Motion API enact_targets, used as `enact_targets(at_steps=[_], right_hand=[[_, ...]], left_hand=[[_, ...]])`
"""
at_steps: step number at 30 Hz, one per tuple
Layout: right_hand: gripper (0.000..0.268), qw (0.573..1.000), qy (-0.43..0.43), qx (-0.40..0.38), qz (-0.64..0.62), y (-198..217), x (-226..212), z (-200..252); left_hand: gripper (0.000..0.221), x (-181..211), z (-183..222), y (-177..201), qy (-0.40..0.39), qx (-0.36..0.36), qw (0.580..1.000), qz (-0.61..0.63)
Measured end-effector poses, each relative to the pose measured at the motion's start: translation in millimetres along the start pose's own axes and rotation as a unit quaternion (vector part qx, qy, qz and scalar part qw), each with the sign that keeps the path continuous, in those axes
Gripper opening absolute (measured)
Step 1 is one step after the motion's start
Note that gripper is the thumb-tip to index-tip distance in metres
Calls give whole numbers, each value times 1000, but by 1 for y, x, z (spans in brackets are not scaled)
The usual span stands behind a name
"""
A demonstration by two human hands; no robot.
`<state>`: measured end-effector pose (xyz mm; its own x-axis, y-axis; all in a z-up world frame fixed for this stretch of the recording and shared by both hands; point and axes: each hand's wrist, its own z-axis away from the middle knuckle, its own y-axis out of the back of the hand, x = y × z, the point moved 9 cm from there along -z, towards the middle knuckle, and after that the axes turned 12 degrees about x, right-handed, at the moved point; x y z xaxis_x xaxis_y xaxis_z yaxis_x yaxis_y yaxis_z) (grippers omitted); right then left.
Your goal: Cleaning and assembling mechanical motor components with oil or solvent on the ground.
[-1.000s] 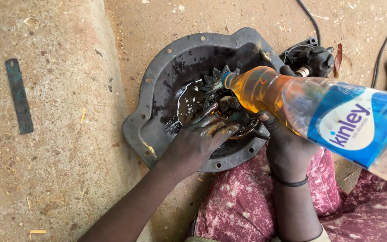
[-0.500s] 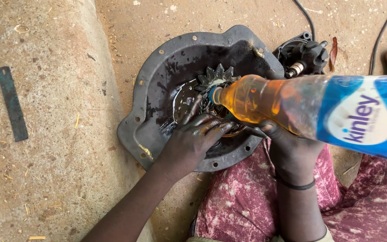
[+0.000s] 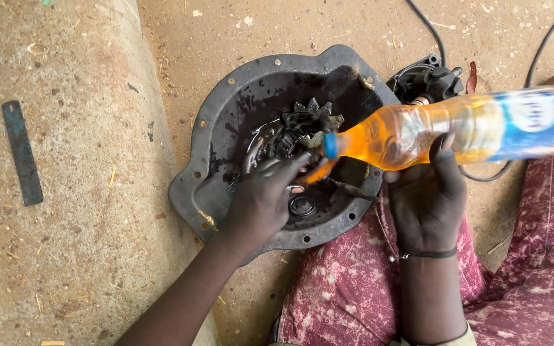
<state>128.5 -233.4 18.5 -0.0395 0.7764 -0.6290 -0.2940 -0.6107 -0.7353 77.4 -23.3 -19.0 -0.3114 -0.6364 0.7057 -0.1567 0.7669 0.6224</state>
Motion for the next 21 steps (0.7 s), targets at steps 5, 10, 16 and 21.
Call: enact_targets(at_steps=[5, 10, 16, 21], right_hand=[[62, 990, -104, 35, -92, 24, 13, -17], [75, 955, -182, 93, -215, 39, 7, -26], [68, 946, -239, 57, -212, 30, -14, -22], [81, 896, -245, 171, -329, 38, -43, -17]], left_hand=[[63, -5, -6, 21, 66, 54, 989, 119], [64, -32, -2, 16, 271, 69, 917, 283], [60, -51, 2, 22, 343, 107, 841, 406], [49, -48, -6, 39, 330, 113, 854, 386]])
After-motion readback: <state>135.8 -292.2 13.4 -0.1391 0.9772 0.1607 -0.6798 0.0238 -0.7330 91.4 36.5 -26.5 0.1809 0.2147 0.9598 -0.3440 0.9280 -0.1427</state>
